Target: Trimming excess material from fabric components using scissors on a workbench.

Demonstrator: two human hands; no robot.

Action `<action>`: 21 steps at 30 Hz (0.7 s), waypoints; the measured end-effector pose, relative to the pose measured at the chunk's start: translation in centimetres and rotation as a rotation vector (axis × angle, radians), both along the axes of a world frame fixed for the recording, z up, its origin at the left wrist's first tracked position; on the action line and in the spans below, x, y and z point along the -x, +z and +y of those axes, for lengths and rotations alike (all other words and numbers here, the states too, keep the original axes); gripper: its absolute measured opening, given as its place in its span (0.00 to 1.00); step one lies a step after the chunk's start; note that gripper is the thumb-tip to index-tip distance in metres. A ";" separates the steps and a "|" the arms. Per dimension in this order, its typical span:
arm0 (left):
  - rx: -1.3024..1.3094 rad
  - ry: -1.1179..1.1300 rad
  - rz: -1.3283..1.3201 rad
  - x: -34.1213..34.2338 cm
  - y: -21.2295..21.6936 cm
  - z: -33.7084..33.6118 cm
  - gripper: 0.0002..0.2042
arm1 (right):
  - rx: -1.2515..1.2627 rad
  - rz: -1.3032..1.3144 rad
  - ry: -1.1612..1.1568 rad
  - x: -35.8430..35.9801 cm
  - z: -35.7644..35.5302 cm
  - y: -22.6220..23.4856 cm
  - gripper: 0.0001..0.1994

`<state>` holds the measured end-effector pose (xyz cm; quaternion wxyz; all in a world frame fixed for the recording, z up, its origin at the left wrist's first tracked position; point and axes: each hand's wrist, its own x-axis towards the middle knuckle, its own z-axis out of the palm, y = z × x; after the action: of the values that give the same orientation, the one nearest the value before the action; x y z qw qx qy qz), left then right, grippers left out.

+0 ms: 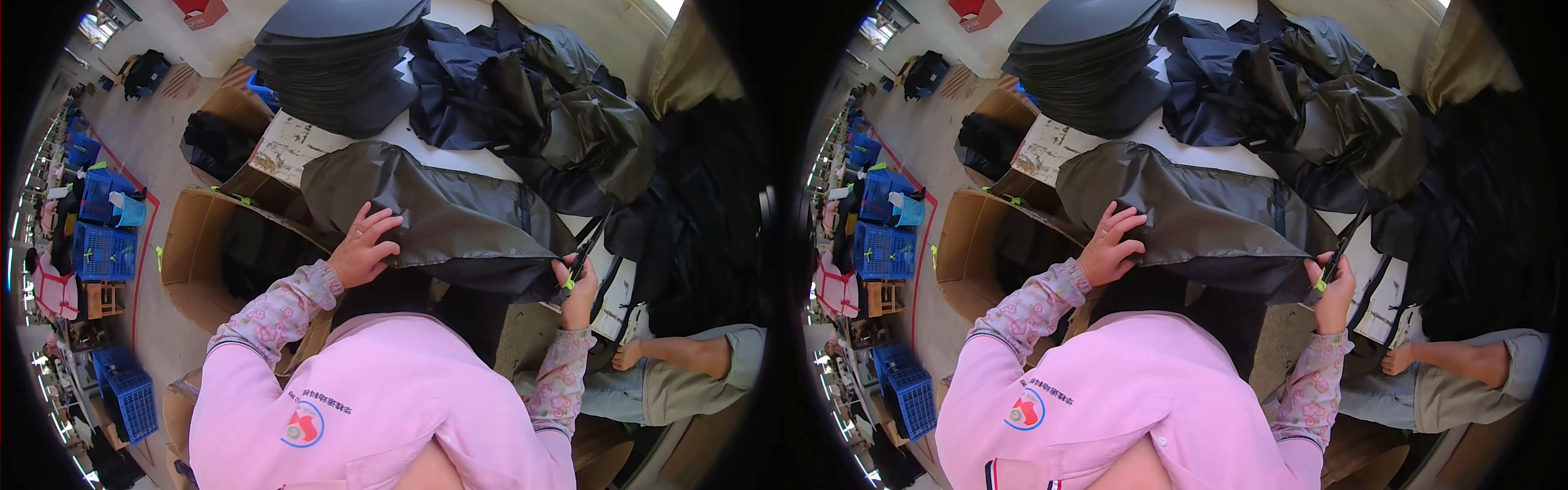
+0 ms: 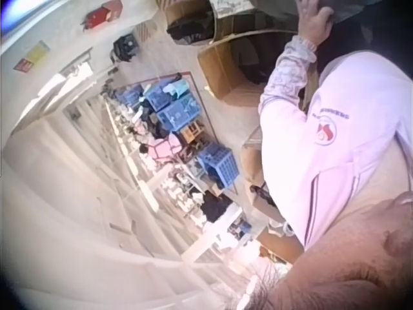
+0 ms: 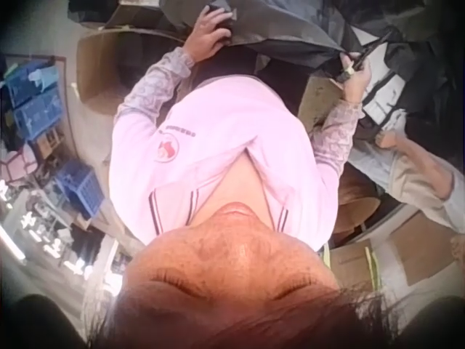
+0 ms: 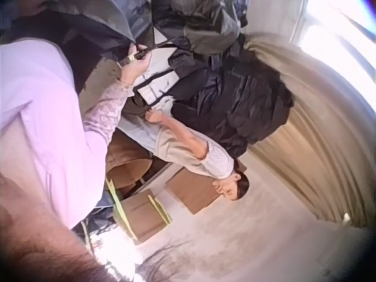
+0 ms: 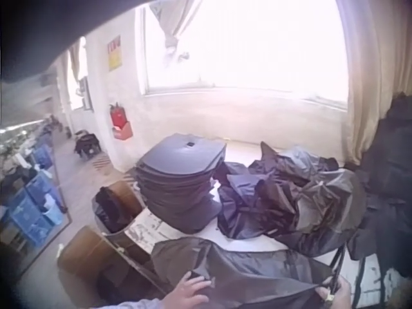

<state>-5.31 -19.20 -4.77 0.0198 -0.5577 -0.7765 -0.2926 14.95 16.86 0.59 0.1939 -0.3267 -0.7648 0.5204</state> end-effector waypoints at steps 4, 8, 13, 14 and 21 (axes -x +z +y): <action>-0.085 -0.030 -0.026 0.5 1.4 0.3 0.18 | 0.023 0.028 -0.015 -0.3 0.4 -0.4 0.09; -0.139 -0.018 -0.124 0.9 2.5 -0.2 0.14 | 0.011 -0.017 0.036 -0.4 0.4 -0.7 0.09; -0.706 0.599 -0.741 7.0 4.1 -5.4 0.08 | 0.135 -0.020 0.041 -0.7 -0.8 1.6 0.11; -0.803 0.730 -0.576 10.2 4.9 -7.9 0.08 | 0.123 -0.031 0.050 -0.8 -0.6 1.8 0.11; -0.725 1.419 0.131 30.6 13.9 -37.3 0.15 | 0.052 -0.015 0.110 1.2 -0.2 1.8 0.13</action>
<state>-35.90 -56.47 9.13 0.4269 0.0944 -0.7999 -0.4112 13.72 16.65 2.41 0.1507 -0.2930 -0.7692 0.5475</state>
